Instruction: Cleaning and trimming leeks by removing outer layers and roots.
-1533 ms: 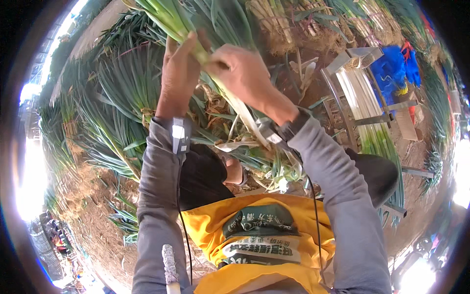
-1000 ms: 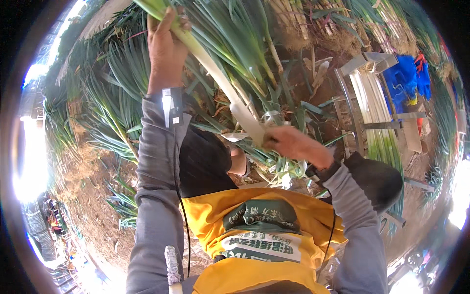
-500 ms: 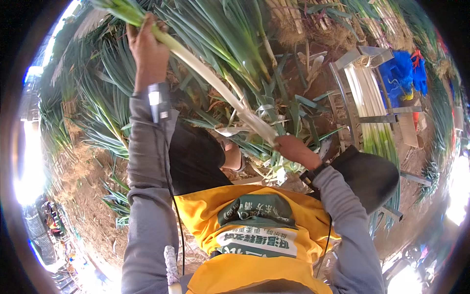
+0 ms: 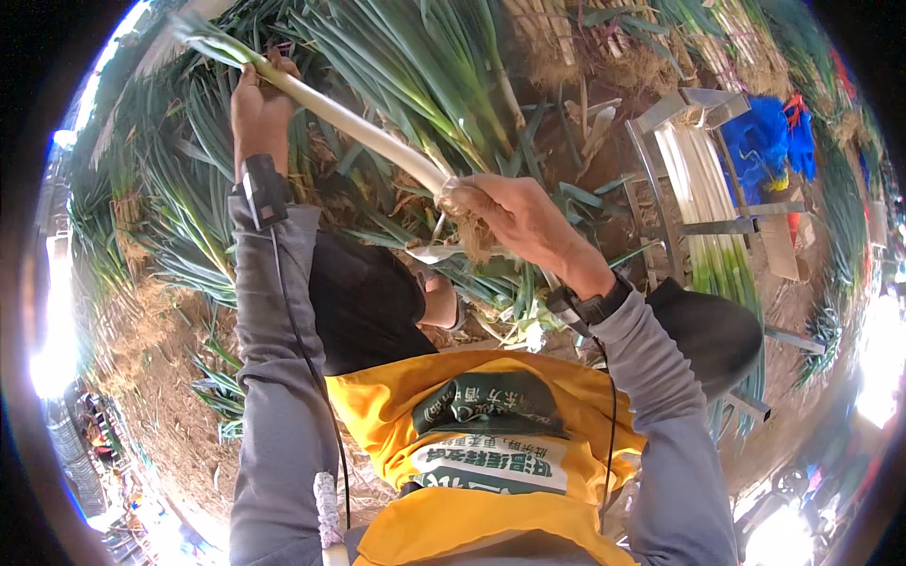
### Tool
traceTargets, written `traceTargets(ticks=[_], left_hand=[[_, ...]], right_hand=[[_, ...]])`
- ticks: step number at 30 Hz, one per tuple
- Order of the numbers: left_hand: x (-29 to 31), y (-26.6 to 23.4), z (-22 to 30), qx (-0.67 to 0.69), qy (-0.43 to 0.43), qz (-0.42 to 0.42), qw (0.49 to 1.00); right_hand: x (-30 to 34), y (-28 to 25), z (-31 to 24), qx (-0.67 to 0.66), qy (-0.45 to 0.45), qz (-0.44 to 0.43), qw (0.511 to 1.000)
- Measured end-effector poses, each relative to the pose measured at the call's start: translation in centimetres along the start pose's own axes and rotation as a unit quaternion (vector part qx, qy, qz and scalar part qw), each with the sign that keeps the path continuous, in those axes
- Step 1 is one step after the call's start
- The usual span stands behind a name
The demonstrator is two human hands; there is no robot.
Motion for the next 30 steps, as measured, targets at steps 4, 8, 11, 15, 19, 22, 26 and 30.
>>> traceTargets(ticks=[4,8,11,15,19,22,26,30], left_hand=[[-0.1,-1.1,-2.2,-0.026,-0.009,0.075,0.997],[-0.2,-2.2,-4.5,-0.001,-0.044,0.104,0.994],[-0.4,-3.1,-5.3,0.020,-0.074,0.145,0.987],[-0.4,-1.1,-3.3,-0.095,0.107,0.206,0.968],[-0.5,0.6,-2.8,-0.076,0.172,0.088,0.978],[0.0,1.2,-2.4,-0.108,0.191,0.119,0.968],[-0.1,0.3,-0.8,-0.094,0.175,0.135,0.971],[-0.4,-0.3,-1.6,0.001,0.097,0.153,0.983]], right_hand=[[0.8,-0.9,-2.9,0.176,-0.058,-0.035,0.982],[4.0,-1.7,-5.1,0.205,-0.073,0.064,0.974],[6.9,-1.3,-6.1,0.265,-0.062,0.054,0.961],[12.8,-3.9,-3.1,0.294,-0.031,0.060,0.953],[11.0,-5.2,4.5,0.202,0.144,0.075,0.966],[7.9,-4.4,5.2,0.333,0.012,0.085,0.939],[4.6,-4.4,1.7,-0.035,0.133,0.204,0.969],[0.4,-1.3,3.2,-0.174,0.159,0.087,0.968]])
Point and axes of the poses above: each hand's wrist, its own x-axis away from the middle knuckle, its own y-axis out of the palm, z = x × y, the point moved 3 cm from there along -x, towards the middle knuckle, and after that the axes turned 3 degrees about x, right-handed, at the moved point
